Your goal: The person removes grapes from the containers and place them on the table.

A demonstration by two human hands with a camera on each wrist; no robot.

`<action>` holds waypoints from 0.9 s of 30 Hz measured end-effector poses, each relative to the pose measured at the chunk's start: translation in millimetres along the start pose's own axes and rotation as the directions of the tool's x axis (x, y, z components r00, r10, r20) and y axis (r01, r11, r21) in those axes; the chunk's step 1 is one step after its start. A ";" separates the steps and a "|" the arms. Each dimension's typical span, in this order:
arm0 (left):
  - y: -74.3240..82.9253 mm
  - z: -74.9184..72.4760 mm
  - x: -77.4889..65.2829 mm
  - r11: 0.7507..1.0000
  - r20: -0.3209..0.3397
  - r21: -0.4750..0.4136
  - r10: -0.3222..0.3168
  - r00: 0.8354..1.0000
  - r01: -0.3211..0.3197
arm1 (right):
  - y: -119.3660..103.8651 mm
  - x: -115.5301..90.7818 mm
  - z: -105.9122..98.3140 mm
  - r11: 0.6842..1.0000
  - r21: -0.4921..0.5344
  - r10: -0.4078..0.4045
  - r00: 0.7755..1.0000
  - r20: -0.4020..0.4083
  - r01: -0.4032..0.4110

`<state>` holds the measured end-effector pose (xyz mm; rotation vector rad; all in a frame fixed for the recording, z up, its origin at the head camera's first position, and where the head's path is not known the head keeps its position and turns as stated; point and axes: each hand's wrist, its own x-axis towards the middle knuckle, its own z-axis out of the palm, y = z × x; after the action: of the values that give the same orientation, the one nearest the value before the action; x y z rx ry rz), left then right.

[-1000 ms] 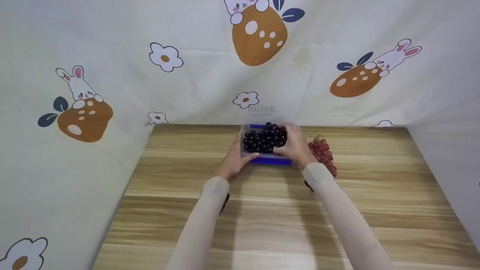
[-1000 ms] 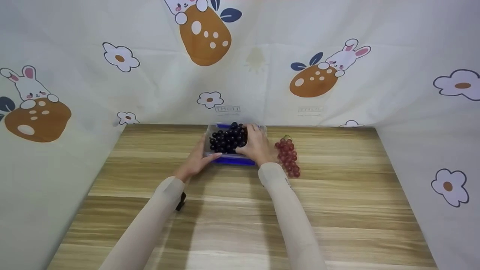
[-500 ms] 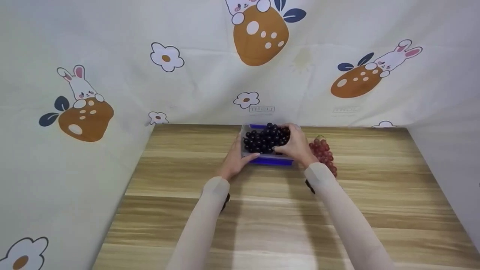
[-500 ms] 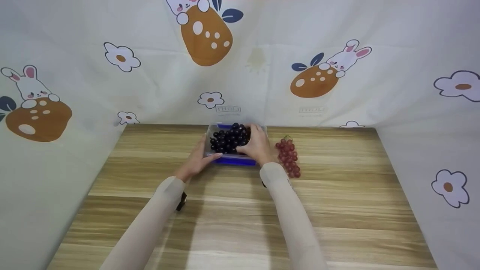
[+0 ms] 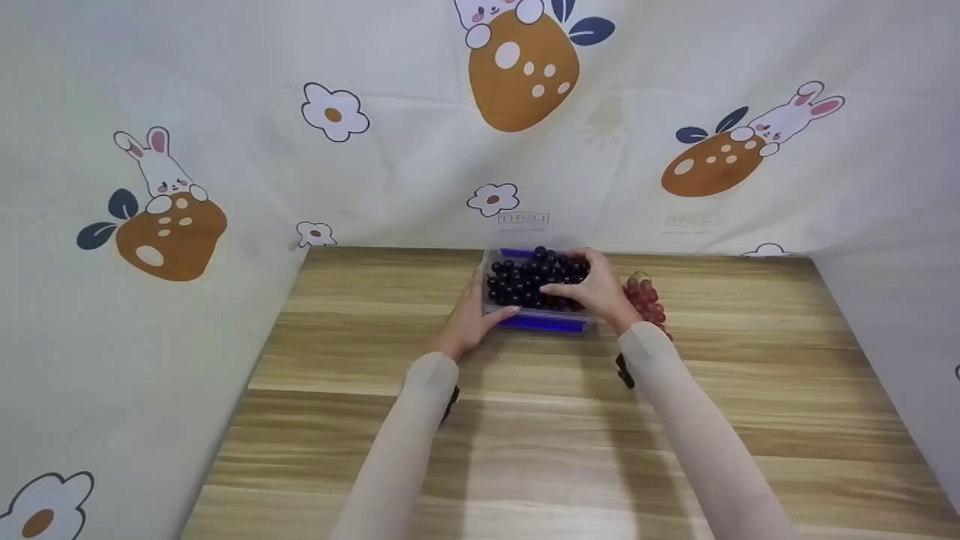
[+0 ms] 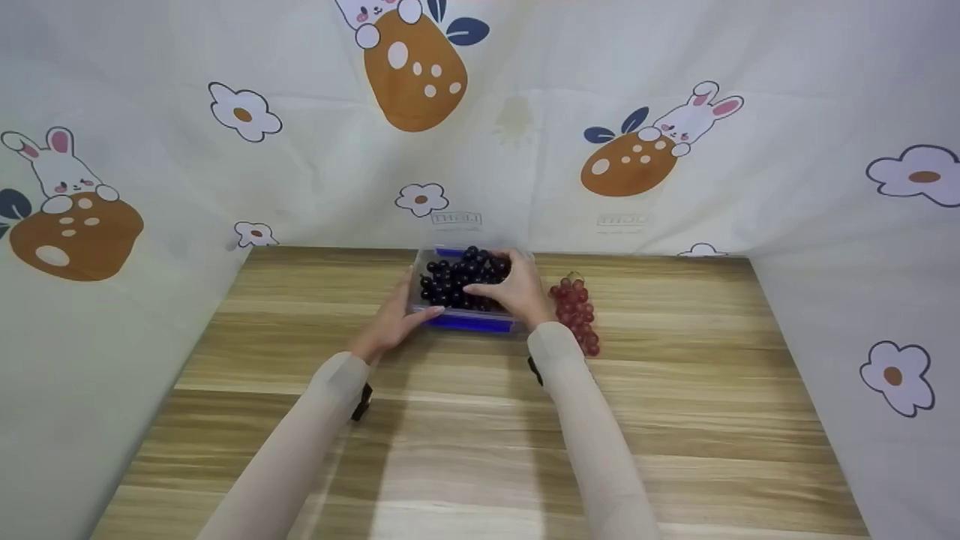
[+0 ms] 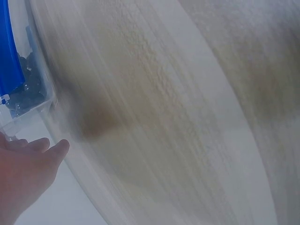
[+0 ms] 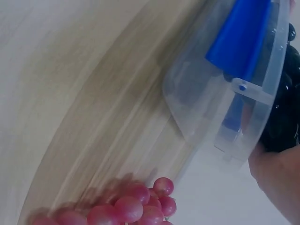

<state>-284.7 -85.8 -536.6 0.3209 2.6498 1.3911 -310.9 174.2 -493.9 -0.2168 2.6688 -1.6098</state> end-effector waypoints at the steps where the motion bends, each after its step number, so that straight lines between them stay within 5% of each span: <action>1: -1.3 0.0 0.3 1.000 -0.001 -0.006 0.002 1.000 -0.002 | -0.7 -0.1 -0.5 1.000 0.022 0.016 1.000 0.001 -0.016; 6: -4.0 0.5 -0.2 1.000 0.005 0.003 -0.002 1.000 0.002 | -2.7 1.6 -0.1 0.995 0.093 0.035 0.999 -0.015 -0.033; 19: 9.0 -1.0 -3.2 0.996 0.011 0.079 -0.035 0.999 0.034 | 0.3 0.3 3.5 1.000 -0.005 0.012 0.999 -0.036 -0.012; 27: 10.3 -2.4 -5.3 0.997 0.012 0.075 -0.024 1.000 0.023 | -0.1 1.8 4.2 0.996 0.081 -0.024 1.000 -0.004 0.024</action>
<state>-278.7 -83.3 -526.6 0.3043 2.6912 1.2804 -312.3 170.2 -495.6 -0.2467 2.6058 -1.7226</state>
